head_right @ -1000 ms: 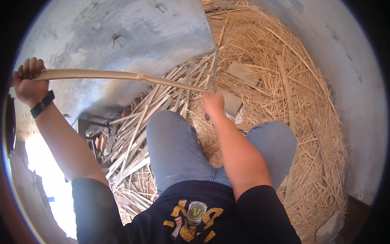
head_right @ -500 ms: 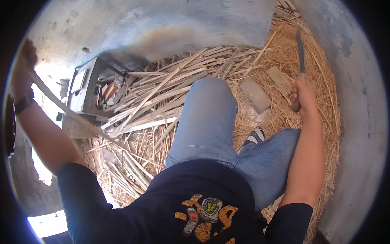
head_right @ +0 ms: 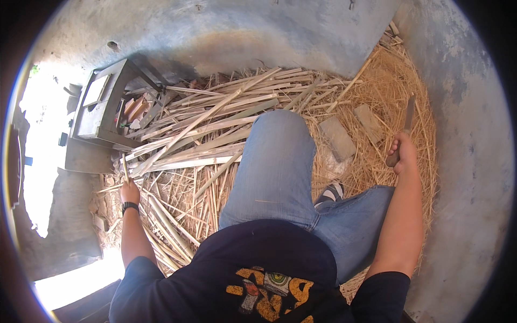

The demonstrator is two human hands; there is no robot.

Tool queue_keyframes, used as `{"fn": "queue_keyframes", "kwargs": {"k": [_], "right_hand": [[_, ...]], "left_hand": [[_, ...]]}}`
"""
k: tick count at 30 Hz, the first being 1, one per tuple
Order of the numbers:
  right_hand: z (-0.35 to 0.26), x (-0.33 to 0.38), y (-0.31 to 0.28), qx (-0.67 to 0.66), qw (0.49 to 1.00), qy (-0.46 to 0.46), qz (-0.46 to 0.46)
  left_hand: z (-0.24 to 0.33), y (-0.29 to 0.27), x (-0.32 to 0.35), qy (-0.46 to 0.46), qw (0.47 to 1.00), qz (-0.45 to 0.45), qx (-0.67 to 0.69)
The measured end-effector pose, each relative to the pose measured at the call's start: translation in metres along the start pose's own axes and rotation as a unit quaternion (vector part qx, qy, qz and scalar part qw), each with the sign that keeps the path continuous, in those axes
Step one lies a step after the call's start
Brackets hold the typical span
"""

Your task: The person sits on a straw-covered floor and uses a knife to split long bamboo poles into thin strips. They hold the pole with one hand and use the knife to slice along the length of the bamboo, separating it into multiple pieces.

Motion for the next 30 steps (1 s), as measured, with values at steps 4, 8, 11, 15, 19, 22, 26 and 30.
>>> {"fn": "queue_keyframes", "kwargs": {"k": [4,8,11,15,19,22,26,30], "right_hand": [[0.001,-0.001,0.01,0.035,0.999,0.001,0.007],[-0.002,0.006,0.021,0.049,0.999,-0.005,0.008],[-0.016,0.01,0.025,0.07,0.997,-0.018,0.013],[-0.036,0.025,0.041,0.096,0.994,-0.055,-0.013],[-0.042,0.019,0.023,0.162,0.984,-0.076,0.001],[-0.043,0.02,0.005,0.179,0.981,-0.07,0.008],[-0.03,0.021,0.005,0.151,0.986,-0.036,0.054],[-0.016,0.011,0.005,0.123,0.99,-0.015,0.067]], "left_hand": [[-0.047,0.014,0.008,-0.048,0.998,-0.006,-0.027],[-0.079,0.015,0.016,-0.16,0.969,-0.083,-0.166],[-0.086,0.03,0.032,-0.225,0.922,-0.131,-0.287],[-0.119,0.109,0.042,-0.192,0.955,-0.183,-0.132],[-0.093,0.184,0.065,-0.181,0.918,-0.329,0.127],[-0.028,0.198,0.073,-0.207,0.887,-0.345,0.226],[0.011,0.224,0.05,-0.263,0.854,-0.306,0.328],[0.043,0.253,0.02,-0.272,0.823,-0.287,0.409]]}}
Point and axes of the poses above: each hand's wrist, its own x-axis away from the middle knuckle, its own y-axis out of the palm, z = x × y, the point moved 4 cm from there along -x, towards the middle knuckle, and after that the axes turned 6 degrees about z, right-handed, at the moved point
